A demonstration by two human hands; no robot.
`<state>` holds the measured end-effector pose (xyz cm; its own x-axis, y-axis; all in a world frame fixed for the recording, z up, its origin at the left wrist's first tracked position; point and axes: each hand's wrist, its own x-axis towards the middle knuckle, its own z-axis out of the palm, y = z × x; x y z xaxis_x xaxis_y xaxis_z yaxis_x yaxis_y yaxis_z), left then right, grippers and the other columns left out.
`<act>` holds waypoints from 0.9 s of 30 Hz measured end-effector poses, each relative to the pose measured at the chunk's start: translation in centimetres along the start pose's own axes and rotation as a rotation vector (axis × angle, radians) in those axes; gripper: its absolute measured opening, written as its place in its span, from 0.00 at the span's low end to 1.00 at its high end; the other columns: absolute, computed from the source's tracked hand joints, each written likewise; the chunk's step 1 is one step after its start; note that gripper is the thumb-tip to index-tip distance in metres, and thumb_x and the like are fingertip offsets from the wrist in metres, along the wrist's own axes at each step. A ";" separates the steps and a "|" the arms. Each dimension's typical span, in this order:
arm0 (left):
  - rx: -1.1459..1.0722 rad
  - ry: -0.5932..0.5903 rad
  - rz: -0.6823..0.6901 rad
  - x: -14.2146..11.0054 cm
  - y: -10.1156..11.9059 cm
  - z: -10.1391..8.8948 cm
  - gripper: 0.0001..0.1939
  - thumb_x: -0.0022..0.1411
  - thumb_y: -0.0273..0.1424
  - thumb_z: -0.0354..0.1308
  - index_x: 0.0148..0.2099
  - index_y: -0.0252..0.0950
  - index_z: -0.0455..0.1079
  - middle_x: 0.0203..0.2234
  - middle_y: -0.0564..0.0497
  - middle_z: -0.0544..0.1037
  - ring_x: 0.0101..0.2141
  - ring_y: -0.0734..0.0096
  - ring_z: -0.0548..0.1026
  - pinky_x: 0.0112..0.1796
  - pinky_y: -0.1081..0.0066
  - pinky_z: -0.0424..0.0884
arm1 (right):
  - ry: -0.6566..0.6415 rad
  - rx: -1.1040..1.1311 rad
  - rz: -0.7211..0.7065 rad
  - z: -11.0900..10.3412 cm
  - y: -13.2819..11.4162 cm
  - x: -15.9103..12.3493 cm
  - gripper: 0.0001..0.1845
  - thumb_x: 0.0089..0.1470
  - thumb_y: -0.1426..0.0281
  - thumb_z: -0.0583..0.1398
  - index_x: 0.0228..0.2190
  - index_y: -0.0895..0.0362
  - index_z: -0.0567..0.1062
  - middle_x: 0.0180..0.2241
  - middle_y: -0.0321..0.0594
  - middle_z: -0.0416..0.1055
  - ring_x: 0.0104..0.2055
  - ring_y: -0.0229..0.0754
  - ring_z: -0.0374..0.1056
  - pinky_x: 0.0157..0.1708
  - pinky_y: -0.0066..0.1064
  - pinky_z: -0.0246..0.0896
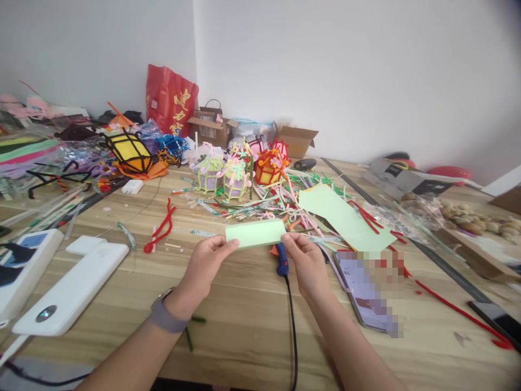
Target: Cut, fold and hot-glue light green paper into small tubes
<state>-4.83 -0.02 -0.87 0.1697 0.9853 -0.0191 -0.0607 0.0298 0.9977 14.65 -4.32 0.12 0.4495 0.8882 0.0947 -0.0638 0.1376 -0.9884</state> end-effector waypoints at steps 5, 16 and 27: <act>-0.293 -0.094 -0.138 0.7 -0.3 -0.2 0.16 0.46 0.43 0.68 0.30 0.35 0.76 0.25 0.50 0.78 0.29 0.67 0.72 0.33 0.71 0.64 | -0.075 -0.114 -0.031 -0.1 -0.4 -0.1 0.19 0.37 0.53 0.70 0.18 0.55 0.76 0.19 0.32 0.66 0.23 0.35 0.56 0.25 0.28 0.51; -0.065 -0.161 -0.103 -0.2 0.7 0.0 0.14 0.43 0.41 0.69 0.28 0.36 0.76 0.26 0.50 0.79 0.35 0.60 0.75 0.39 0.67 0.67 | 0.011 0.061 0.062 -0.3 -0.8 0.2 0.21 0.32 0.53 0.72 0.17 0.56 0.74 0.19 0.32 0.67 0.22 0.34 0.57 0.23 0.27 0.53; -0.024 -0.104 -0.066 -0.2 0.5 0.0 0.11 0.50 0.38 0.65 0.26 0.36 0.74 0.22 0.55 0.76 0.31 0.67 0.70 0.36 0.71 0.63 | -0.038 0.057 0.063 -0.1 -1.1 -0.2 0.22 0.34 0.51 0.71 0.21 0.56 0.76 0.21 0.33 0.68 0.25 0.36 0.58 0.27 0.29 0.54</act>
<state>-4.94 -0.23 -0.33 0.2756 0.9582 -0.0770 -0.0697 0.0998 0.9926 14.72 -4.70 1.20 0.4090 0.9118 0.0376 -0.1418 0.1042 -0.9844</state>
